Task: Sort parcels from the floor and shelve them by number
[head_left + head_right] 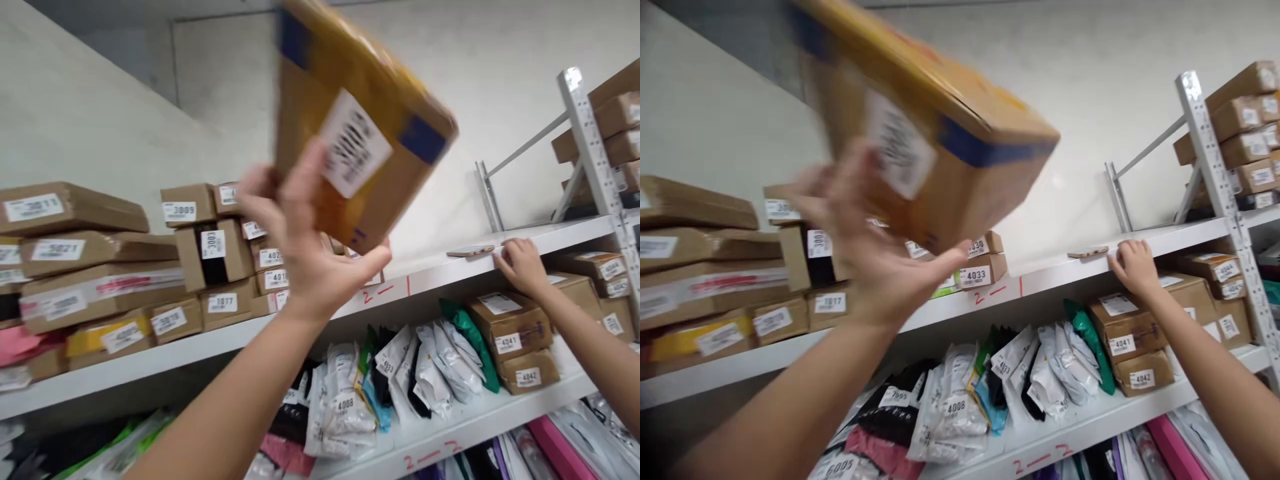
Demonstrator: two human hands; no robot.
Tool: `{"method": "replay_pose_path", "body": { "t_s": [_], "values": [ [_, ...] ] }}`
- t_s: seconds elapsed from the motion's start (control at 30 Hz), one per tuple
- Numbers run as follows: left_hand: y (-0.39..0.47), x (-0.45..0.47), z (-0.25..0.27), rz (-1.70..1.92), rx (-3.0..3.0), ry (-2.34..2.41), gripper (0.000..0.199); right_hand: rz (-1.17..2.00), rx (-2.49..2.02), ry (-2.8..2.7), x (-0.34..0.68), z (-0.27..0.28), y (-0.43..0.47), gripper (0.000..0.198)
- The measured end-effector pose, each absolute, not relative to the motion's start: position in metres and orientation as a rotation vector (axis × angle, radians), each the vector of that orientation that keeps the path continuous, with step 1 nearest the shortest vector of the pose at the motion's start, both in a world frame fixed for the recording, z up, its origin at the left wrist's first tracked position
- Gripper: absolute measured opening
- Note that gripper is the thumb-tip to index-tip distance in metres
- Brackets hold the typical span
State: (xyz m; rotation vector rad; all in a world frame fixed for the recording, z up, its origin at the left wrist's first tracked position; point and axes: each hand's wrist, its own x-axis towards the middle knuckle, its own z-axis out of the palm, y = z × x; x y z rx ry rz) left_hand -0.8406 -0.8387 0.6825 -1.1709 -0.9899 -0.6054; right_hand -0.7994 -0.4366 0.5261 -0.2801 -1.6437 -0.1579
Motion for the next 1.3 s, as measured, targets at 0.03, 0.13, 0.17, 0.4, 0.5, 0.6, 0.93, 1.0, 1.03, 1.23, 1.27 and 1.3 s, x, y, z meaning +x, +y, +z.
{"method": "replay_pose_path", "body": {
  "t_s": [0.03,0.13,0.17,0.4,0.5,0.6,0.93,1.0,1.03,1.23,1.27,1.3],
  "values": [
    [-0.820,-0.837,0.683,-0.556,-1.193,-0.964,0.106,-0.143,-0.264,-1.654,-0.798,0.526,-0.435,0.025],
    [-0.775,-0.846,0.676,-0.329,-1.280,-0.904,0.090,-0.076,-0.232,-1.661,-0.797,0.526,-0.433,0.023],
    [-0.766,-0.855,0.671,-0.265,-1.303,-0.890,0.085,-0.054,-0.225,-1.659,-0.797,0.527,-0.433,0.022],
    [-0.757,-0.900,0.625,-0.001,-1.366,-0.856,0.071,-0.014,-0.189,-1.643,-0.798,0.528,-0.433,0.022],
    [-0.757,-0.902,0.610,-0.006,-1.307,-0.831,0.074,-0.030,-0.175,-1.631,-0.799,0.527,-0.431,0.021],
    [-0.754,-0.900,0.602,-0.044,-1.267,-0.814,0.080,-0.044,-0.171,-1.623,-0.800,0.527,-0.431,0.022],
    [-0.757,-0.893,0.613,-0.003,-1.283,-0.917,0.104,-0.054,-0.135,-1.622,-0.797,0.527,-0.431,0.021],
    [-0.758,-0.892,0.619,0.001,-1.286,-0.972,0.115,-0.048,-0.131,-1.629,-0.796,0.527,-0.431,0.021],
    [-0.758,-0.892,0.622,-0.003,-1.286,-0.994,0.119,-0.047,-0.130,-1.632,-0.795,0.528,-0.431,0.021],
    [-0.752,-0.886,0.636,0.023,-1.237,-1.191,0.132,-0.075,-0.112,-1.633,-0.795,0.528,-0.427,0.021],
    [-0.749,-0.882,0.638,0.026,-1.222,-1.260,0.132,-0.084,-0.096,-1.629,-0.795,0.528,-0.426,0.022],
    [-0.746,-0.877,0.641,0.024,-1.210,-1.336,0.130,-0.098,-0.076,-1.622,-0.794,0.527,-0.424,0.022]
  ]
}}
